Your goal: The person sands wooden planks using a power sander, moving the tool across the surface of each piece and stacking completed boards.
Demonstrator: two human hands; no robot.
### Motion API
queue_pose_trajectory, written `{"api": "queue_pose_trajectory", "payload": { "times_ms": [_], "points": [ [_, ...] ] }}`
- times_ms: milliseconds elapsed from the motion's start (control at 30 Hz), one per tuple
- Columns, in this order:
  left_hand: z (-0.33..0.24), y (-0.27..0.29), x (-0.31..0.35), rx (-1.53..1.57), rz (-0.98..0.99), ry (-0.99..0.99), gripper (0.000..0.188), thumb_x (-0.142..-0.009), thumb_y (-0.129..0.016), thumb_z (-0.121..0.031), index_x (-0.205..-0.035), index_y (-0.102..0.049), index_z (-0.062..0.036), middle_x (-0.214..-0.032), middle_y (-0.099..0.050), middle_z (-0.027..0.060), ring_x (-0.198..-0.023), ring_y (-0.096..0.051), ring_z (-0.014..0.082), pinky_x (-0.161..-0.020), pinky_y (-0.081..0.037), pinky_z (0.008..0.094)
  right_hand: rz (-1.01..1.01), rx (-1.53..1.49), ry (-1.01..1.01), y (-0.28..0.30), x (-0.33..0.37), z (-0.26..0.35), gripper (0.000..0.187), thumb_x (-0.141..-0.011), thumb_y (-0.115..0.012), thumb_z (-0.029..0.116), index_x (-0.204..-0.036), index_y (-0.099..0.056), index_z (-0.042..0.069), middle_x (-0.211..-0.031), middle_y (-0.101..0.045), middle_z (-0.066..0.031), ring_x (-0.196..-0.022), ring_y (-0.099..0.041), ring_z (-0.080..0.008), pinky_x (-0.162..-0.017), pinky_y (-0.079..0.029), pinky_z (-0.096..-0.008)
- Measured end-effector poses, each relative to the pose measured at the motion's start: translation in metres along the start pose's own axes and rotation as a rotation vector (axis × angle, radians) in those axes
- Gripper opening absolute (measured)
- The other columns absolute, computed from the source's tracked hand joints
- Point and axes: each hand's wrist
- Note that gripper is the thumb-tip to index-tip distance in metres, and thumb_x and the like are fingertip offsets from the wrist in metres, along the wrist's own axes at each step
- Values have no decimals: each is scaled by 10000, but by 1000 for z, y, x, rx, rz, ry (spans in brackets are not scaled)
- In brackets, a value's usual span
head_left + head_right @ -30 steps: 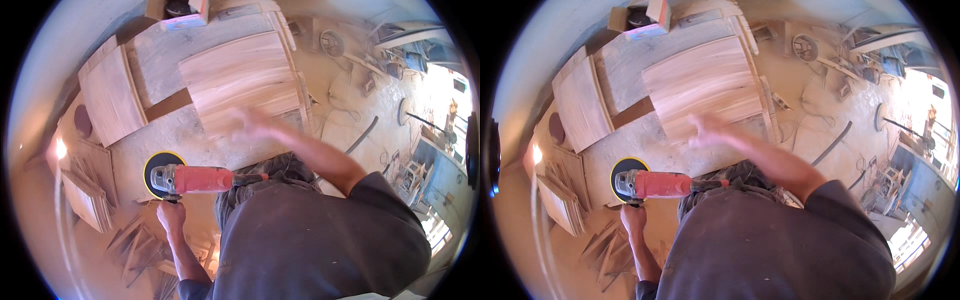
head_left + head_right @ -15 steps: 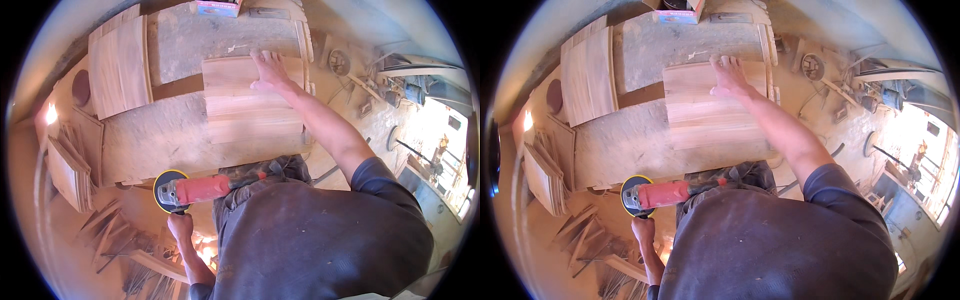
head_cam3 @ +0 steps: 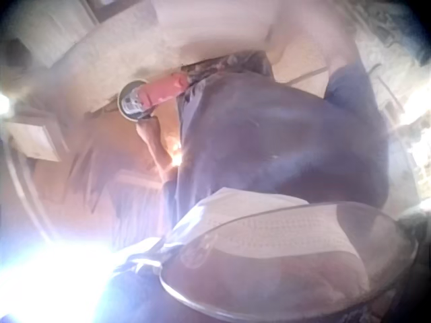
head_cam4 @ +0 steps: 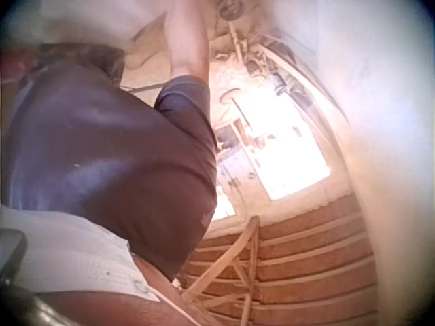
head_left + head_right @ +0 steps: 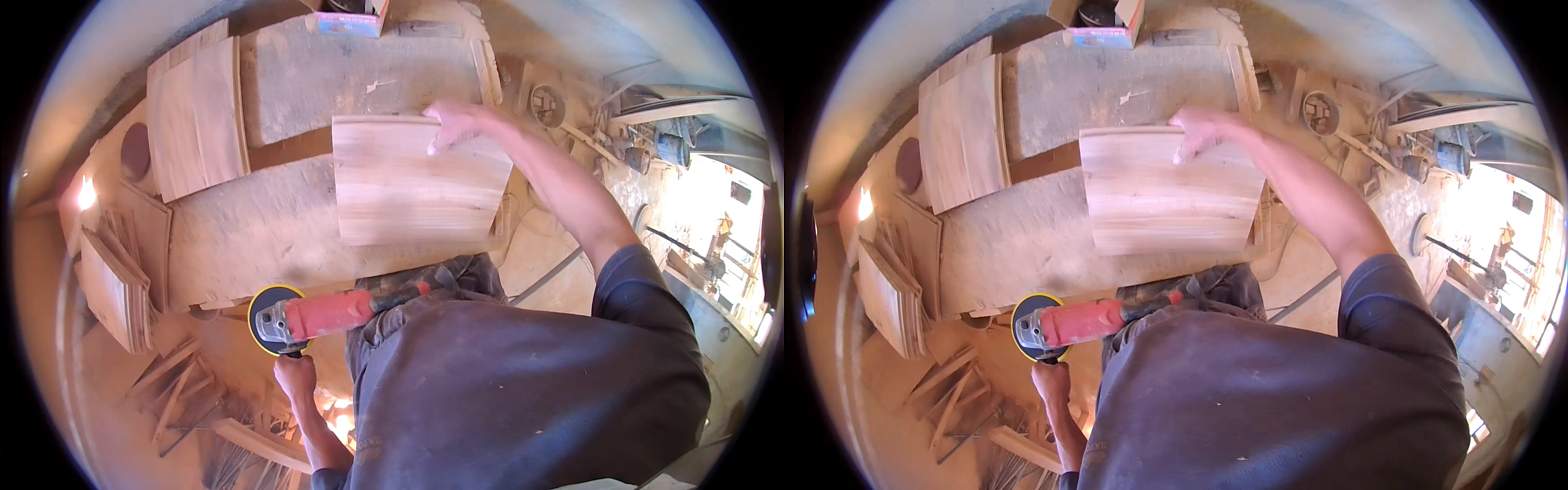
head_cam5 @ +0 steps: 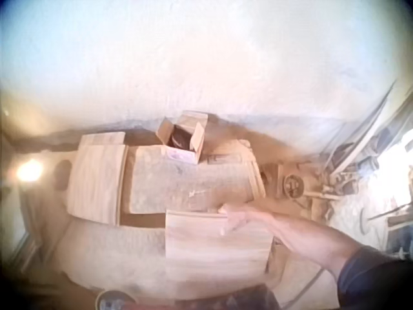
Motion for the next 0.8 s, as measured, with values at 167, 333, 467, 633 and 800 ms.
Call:
{"api": "queue_pose_trajectory", "payload": {
  "times_ms": [167,333,467,633,800],
  "points": [
    [-13,7,6,14,-33,-53,237,-681,-621,-63,-837,-682,105,-793,-662,334,-821,-661,512,-743,-507,537,-410,306,296,-4,70,59,381,-697,-818,107,-1058,-728,27,-919,-747,-152,-822,-712,-249,-749,-565,-382],
    [-17,17,6,-4,-89,-118,228,-683,-635,-70,-825,-680,103,-781,-667,325,-807,-669,503,-733,-510,539,-656,640,395,-15,130,106,351,-780,-707,86,-1132,-701,81,-908,-699,-141,-876,-686,-253,-781,-562,-404],
    [-28,20,0,-50,-99,-168,221,-687,-640,-73,-824,-681,95,-778,-671,318,-798,-671,499,-727,-512,540,-811,867,554,-61,79,49,415,-824,-664,132,-1235,-644,81,-975,-642,-133,-954,-636,-268,-770,-543,-415],
    [-21,19,-5,-60,-121,-217,229,-686,-635,-75,-836,-682,92,-787,-673,318,-792,-670,502,-722,-511,543,-817,807,400,-151,37,11,481,-827,-646,167,-1291,-579,58,-1069,-576,-112,-1002,-590,-270,-729,-517,-402],
    [-24,19,-10,-53,-110,-227,248,-679,-627,-79,-847,-685,94,-781,-672,320,-786,-668,507,-720,-509,545,-857,731,196,-199,4,-4,538,-819,-654,198,-1326,-551,51,-1112,-549,-119,-1013,-582,-294,-749,-509,-449]
  ]
}}
Point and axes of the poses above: each hand's wrist, its own x-axis away from the middle knuckle, its own y-axis out of the back of the hand, z = x × y
